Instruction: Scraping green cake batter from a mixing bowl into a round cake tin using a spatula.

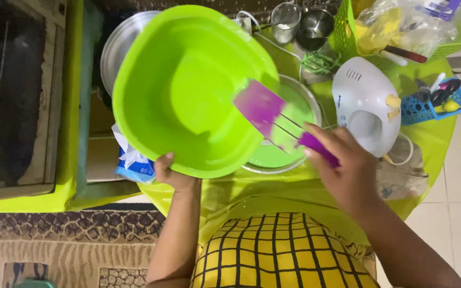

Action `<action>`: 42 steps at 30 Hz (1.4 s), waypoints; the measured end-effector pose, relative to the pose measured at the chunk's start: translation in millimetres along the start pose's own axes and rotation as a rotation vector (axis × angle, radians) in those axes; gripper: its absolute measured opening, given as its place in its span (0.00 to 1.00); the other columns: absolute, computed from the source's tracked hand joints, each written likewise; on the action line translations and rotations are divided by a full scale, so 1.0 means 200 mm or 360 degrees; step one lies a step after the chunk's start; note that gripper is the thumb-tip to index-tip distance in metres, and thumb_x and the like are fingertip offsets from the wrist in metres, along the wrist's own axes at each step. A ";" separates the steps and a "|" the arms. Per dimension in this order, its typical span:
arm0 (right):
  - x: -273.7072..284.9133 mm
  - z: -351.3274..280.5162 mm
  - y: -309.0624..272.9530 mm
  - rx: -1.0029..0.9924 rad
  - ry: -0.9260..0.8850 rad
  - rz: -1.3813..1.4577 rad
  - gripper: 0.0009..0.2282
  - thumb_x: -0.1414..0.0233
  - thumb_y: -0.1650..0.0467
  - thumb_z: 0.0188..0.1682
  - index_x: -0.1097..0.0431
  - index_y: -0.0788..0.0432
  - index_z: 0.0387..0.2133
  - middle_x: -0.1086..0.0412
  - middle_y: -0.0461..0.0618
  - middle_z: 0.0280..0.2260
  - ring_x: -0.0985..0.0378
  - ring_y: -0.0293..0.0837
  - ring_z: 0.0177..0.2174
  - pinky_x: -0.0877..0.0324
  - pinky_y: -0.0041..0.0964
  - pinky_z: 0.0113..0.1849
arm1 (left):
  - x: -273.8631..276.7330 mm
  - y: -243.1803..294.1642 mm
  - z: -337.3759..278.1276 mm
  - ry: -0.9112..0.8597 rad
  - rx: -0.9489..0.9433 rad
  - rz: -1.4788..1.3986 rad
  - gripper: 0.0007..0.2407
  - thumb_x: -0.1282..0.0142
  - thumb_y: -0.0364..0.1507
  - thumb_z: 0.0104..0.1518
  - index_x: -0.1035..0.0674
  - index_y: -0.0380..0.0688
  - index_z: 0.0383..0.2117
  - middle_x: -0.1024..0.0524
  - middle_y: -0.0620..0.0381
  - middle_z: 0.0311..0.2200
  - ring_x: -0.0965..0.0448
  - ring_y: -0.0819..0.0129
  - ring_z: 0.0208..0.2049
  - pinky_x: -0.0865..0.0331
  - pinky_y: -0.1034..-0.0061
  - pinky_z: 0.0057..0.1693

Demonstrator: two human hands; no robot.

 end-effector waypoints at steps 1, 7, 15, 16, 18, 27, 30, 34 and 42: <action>0.04 -0.03 -0.01 0.0002 -0.0016 -0.0002 0.18 0.39 0.70 0.49 0.24 0.53 0.55 0.26 0.54 0.33 0.24 0.52 0.25 0.31 0.41 0.27 | -0.06 0.09 -0.01 0.0016 0.0000 -0.0001 0.28 0.51 0.35 0.42 0.30 0.58 0.58 0.34 0.54 0.51 0.33 0.54 0.55 0.48 0.40 0.65; 0.13 -0.28 0.15 0.0007 -0.0036 -0.1006 0.19 0.39 0.78 0.47 0.22 0.55 0.53 0.33 0.46 0.33 0.32 0.43 0.26 0.38 0.40 0.28 | -0.20 0.26 -0.06 -0.0223 0.0007 -0.0162 0.07 0.57 0.29 0.50 0.26 0.44 0.30 0.29 0.60 0.25 0.31 0.70 0.28 0.36 0.76 0.42; 0.03 -0.67 0.52 0.0386 -0.0196 -0.1980 0.15 0.44 0.69 0.56 0.27 0.39 0.55 0.29 0.40 0.46 0.34 0.37 0.30 0.36 0.30 0.29 | -0.17 0.19 -0.11 -0.0125 0.0151 -0.0154 0.16 0.56 0.30 0.50 0.24 0.39 0.43 0.24 0.54 0.41 0.30 0.63 0.42 0.39 0.70 0.55; 0.08 -0.67 0.53 0.0391 -0.0193 -0.1980 0.15 0.44 0.69 0.56 0.27 0.39 0.55 0.29 0.40 0.46 0.34 0.37 0.30 0.36 0.30 0.29 | -0.18 0.20 -0.10 -0.0125 0.0147 -0.0156 0.16 0.56 0.30 0.50 0.24 0.39 0.43 0.24 0.54 0.41 0.30 0.63 0.42 0.39 0.70 0.55; 0.16 -0.70 0.55 0.0475 -0.0147 -0.2059 0.05 0.44 0.61 0.60 0.24 0.37 0.45 0.25 0.34 0.41 0.37 0.32 0.24 0.43 0.26 0.24 | -0.20 0.21 -0.10 -0.0149 0.0166 -0.0099 0.14 0.57 0.29 0.51 0.25 0.38 0.42 0.25 0.54 0.39 0.30 0.65 0.39 0.37 0.73 0.53; 0.47 -0.05 0.34 -0.0273 -0.0084 -0.0363 0.20 0.37 0.83 0.50 0.30 0.81 0.55 0.28 0.70 0.45 0.24 0.56 0.39 0.28 0.45 0.45 | -0.26 0.11 0.12 -0.0208 0.0698 0.0268 0.14 0.51 0.29 0.45 0.24 0.33 0.36 0.25 0.46 0.32 0.30 0.62 0.31 0.34 0.74 0.43; 0.40 0.18 0.47 -0.0767 0.0021 0.0610 0.06 0.42 0.74 0.56 0.30 0.60 0.43 0.36 0.41 0.24 0.41 0.29 0.18 0.48 0.24 0.20 | -0.55 0.17 0.10 -0.0134 0.0981 0.0883 0.20 0.49 0.32 0.31 0.26 0.36 0.34 0.28 0.41 0.39 0.31 0.56 0.36 0.35 0.64 0.44; 0.31 0.48 0.52 -0.0729 -0.0104 0.0867 0.06 0.40 0.72 0.55 0.30 0.58 0.40 0.36 0.40 0.22 0.38 0.28 0.17 0.44 0.21 0.18 | -0.80 0.15 0.06 -0.0484 0.1308 0.0748 0.16 0.50 0.31 0.41 0.22 0.33 0.34 0.25 0.44 0.28 0.30 0.59 0.27 0.36 0.71 0.38; 0.08 0.52 0.46 -0.0821 -0.0565 0.1277 0.05 0.44 0.78 0.47 0.34 0.61 0.28 0.36 0.46 0.19 0.39 0.37 0.10 0.37 0.29 0.12 | -1.06 0.17 0.02 -0.0853 0.1491 0.0952 0.21 0.46 0.35 0.43 0.21 0.33 0.41 0.22 0.42 0.35 0.24 0.56 0.32 0.32 0.65 0.39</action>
Point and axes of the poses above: each hand's wrist, its own z-axis towards the middle knuckle, its own x-axis out of the back of the hand, y = z × x, the point moved 8 cm from there along z, towards the middle knuckle
